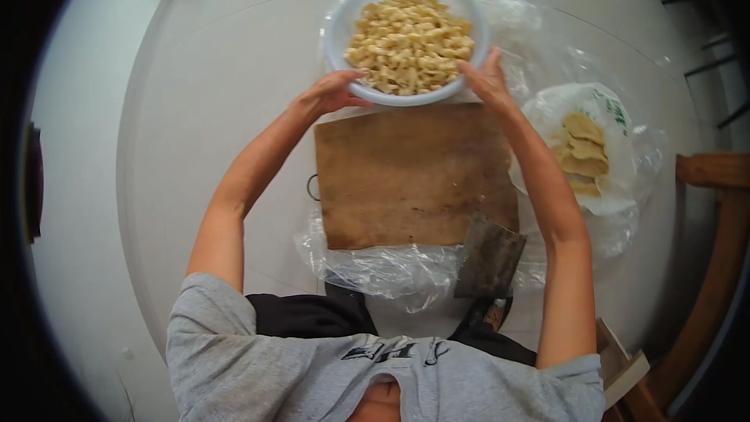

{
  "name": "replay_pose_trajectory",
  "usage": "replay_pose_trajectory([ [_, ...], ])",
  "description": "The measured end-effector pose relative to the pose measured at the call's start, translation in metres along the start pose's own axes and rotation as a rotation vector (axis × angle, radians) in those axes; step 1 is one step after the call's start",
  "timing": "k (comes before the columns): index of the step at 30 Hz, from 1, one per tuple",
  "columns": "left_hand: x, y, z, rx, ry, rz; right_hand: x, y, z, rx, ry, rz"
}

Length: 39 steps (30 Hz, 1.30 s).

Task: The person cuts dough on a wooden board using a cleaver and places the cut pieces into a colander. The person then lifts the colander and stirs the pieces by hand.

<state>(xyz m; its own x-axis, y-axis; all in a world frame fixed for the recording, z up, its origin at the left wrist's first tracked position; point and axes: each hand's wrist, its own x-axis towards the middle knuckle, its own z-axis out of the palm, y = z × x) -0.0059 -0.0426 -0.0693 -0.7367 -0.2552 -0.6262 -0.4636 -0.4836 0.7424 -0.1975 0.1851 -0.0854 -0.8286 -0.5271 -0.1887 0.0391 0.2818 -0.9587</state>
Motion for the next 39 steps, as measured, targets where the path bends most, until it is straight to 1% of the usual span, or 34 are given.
replay_pose_trajectory([
  [1,0.003,0.0,-0.001,-0.02,-0.016,0.007,0.006,0.012,0.006,0.201,-0.139,0.091],
  [3,0.0,0.001,0.006,-0.09,0.015,0.068,-0.003,-0.007,0.0,0.427,-0.295,0.161],
  [4,-0.004,0.0,0.008,-0.13,0.04,0.103,-0.005,-0.008,0.002,0.451,-0.263,0.147],
  [6,-0.005,-0.007,0.007,-0.141,0.027,0.112,-0.008,-0.003,0.007,0.495,-0.206,0.125],
  [9,-0.016,-0.02,0.011,-0.119,0.032,0.182,-0.01,0.023,0.009,0.5,-0.134,-0.045],
  [10,-0.018,-0.022,0.01,-0.118,0.03,0.207,-0.021,0.014,0.007,0.557,-0.123,-0.034],
  [14,-0.035,-0.021,0.006,-0.177,0.001,0.206,-0.049,-0.016,-0.003,0.471,-0.117,0.006],
  [16,-0.07,-0.015,0.022,-0.211,0.008,0.219,-0.073,-0.039,-0.013,0.457,-0.125,-0.026],
  [17,-0.104,-0.008,0.04,-0.222,0.03,0.224,-0.09,-0.051,-0.019,0.427,-0.08,-0.092],
  [18,-0.124,-0.009,0.051,-0.237,0.055,0.223,-0.113,-0.061,-0.024,0.396,-0.038,-0.151],
  [19,-0.128,-0.016,0.054,-0.22,0.093,0.167,-0.126,-0.063,-0.026,0.361,0.006,-0.203],
  [21,-0.142,-0.032,0.061,-0.181,0.169,0.036,-0.13,-0.047,-0.032,0.315,-0.049,-0.011],
  [22,-0.14,-0.033,0.06,-0.194,0.129,0.046,-0.133,-0.042,-0.036,0.292,-0.076,0.077],
  [25,-0.151,-0.054,0.055,-0.174,0.105,-0.096,-0.16,-0.03,-0.044,0.358,-0.114,0.18],
  [27,-0.169,-0.073,0.067,-0.213,0.085,-0.063,-0.174,-0.029,-0.05,0.309,-0.09,0.142],
  [28,-0.178,-0.078,0.07,-0.247,0.093,-0.083,-0.195,-0.025,-0.049,0.288,-0.086,0.152],
  [31,-0.219,-0.103,0.084,-0.336,0.075,-0.086,-0.238,-0.047,-0.056,0.28,-0.041,-0.061],
  [32,-0.227,-0.103,0.094,-0.33,0.104,-0.057,-0.246,-0.04,-0.057,0.251,-0.045,-0.053],
  [34,-0.209,-0.115,0.074,-0.312,0.099,-0.237,-0.236,-0.034,-0.059,0.124,-0.137,0.163],
  [35,-0.204,-0.115,0.073,-0.307,0.091,-0.315,-0.229,-0.031,-0.061,0.054,-0.185,0.26],
  [36,-0.204,-0.111,0.075,-0.326,0.125,-0.331,-0.226,-0.026,-0.059,0.081,-0.181,0.228],
  [39,-0.21,-0.13,0.074,-0.238,0.047,-0.224,-0.24,-0.011,-0.057,0.155,-0.12,0.12],
])
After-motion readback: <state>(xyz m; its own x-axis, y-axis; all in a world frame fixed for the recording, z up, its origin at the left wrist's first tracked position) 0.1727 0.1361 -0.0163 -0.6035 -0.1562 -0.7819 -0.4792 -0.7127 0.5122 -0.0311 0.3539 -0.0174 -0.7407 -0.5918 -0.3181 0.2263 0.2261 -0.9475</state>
